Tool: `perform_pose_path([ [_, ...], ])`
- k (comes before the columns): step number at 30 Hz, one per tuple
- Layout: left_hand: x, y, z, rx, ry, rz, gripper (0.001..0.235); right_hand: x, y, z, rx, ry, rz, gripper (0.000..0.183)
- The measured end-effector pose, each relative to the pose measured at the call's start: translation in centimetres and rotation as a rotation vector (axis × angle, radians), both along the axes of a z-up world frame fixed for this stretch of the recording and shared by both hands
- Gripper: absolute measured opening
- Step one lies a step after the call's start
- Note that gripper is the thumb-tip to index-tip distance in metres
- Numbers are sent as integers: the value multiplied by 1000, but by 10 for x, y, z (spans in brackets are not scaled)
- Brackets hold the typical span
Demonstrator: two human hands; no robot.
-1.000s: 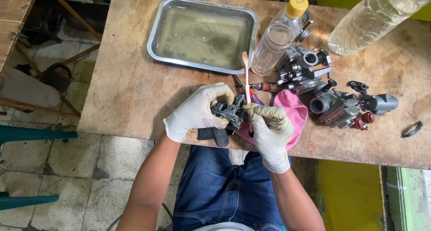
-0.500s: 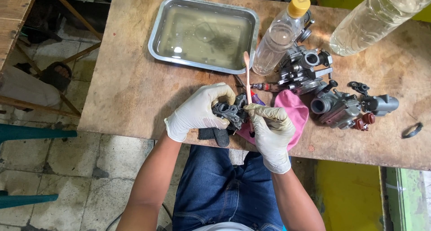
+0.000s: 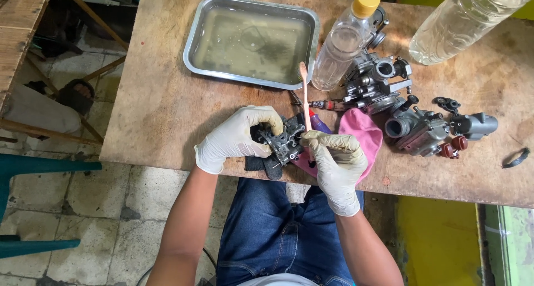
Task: Cleaning motorcycle carburetor components using a toothbrush and a cleaning stick at a workbench.
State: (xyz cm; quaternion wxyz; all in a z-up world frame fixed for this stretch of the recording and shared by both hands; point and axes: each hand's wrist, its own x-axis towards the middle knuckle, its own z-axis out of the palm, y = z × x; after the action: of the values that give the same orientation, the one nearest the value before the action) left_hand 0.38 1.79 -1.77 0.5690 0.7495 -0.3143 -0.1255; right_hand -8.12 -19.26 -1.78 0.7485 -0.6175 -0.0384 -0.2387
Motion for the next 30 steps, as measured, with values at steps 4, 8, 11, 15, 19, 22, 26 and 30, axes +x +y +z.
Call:
perform_pose_path([
  [4,0,0,-2,-16,-6,-20,32,0,0,-1,3,3,2,16],
  [8,-1,1,-3,-41,-5,-34,32,-1,3,-1,28,-6,21,17],
  [11,0,2,-7,-53,2,-49,31,-1,4,-4,18,-34,33,17],
  [15,1,2,-14,-70,12,-45,29,-2,4,-4,-79,-100,35,17],
  [19,2,2,-14,-75,11,-50,29,1,2,4,-77,-135,28,18],
  [22,-1,2,-9,-84,22,-57,30,6,-8,15,-48,-136,-84,21],
  [26,1,1,-7,-77,8,-54,28,21,-17,36,-109,-119,-67,16],
  [30,4,3,-9,-64,32,-59,28,61,-8,55,-319,0,104,18],
])
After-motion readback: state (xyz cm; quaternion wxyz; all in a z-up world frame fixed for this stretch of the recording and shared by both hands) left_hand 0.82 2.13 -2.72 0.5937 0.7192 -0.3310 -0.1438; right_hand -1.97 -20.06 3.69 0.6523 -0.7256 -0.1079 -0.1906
